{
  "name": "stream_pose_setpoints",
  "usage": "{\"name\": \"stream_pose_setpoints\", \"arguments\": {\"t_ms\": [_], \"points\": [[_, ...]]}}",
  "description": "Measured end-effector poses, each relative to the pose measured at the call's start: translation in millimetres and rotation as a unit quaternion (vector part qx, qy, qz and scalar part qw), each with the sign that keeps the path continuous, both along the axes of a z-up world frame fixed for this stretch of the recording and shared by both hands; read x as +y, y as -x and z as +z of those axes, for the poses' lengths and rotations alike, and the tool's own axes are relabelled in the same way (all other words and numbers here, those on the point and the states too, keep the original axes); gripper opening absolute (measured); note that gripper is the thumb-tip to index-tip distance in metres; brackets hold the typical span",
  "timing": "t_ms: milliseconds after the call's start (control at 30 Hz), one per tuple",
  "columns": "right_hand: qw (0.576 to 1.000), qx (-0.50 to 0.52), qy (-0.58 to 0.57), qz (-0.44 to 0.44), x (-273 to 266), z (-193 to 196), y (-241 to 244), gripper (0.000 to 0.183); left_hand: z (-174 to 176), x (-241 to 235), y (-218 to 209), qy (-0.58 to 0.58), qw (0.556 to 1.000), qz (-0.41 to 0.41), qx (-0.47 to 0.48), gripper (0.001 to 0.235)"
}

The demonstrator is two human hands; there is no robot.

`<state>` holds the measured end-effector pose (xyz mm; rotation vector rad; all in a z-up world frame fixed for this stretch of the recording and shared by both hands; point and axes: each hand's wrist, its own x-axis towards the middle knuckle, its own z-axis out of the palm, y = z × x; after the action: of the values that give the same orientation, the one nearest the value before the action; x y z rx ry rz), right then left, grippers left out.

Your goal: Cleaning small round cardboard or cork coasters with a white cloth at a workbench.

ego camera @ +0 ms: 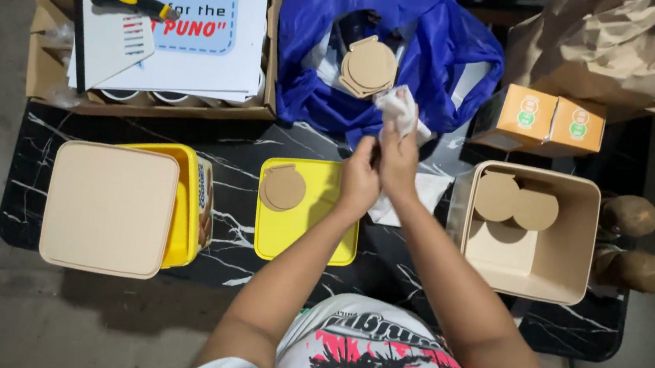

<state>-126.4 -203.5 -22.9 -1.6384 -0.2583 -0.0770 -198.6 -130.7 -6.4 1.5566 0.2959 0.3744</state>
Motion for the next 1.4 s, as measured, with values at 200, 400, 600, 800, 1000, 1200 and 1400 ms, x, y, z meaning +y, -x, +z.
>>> {"name": "stream_pose_setpoints", "arguments": {"t_ms": [200,400,600,800,1000,1200,1400], "points": [[0.954,0.212,-0.153,-0.144,-15.5,0.6,-38.2,0.047,7.7,-16.5,15.3,0.010,0.999,-0.001,-0.034,0.016],[0.996,0.015,0.008,-0.086,-36.8,29.7,-32.9,0.047,40.8,7.7,6.8,-0.058,0.995,-0.070,0.035,0.026],[0.974,-0.172,0.138,-0.057,-27.4,18.5,-10.7,0.044,9.2,22.0,-13.0,-0.210,0.973,-0.091,-0.026,0.018],[0.965,0.151,-0.205,-0.065,-21.5,14.0,-10.5,0.050,6.8,-11.1,-20.1,0.028,0.995,0.058,-0.070,0.018],[0.993,0.010,0.088,-0.076,-45.9,16.9,-19.0,0.054,11.4,-7.6,-19.0,-0.106,0.994,0.005,0.017,0.026],[0.949,0.148,-0.263,-0.091,-16.8,31.3,8.8,0.038,33.1,-8.8,-28.9,0.079,0.991,0.079,-0.074,0.036],[0.986,-0.099,0.070,-0.116,-40.8,36.6,10.3,0.044,14.0,-29.1,-22.8,0.118,0.988,0.090,-0.032,0.054]]}}
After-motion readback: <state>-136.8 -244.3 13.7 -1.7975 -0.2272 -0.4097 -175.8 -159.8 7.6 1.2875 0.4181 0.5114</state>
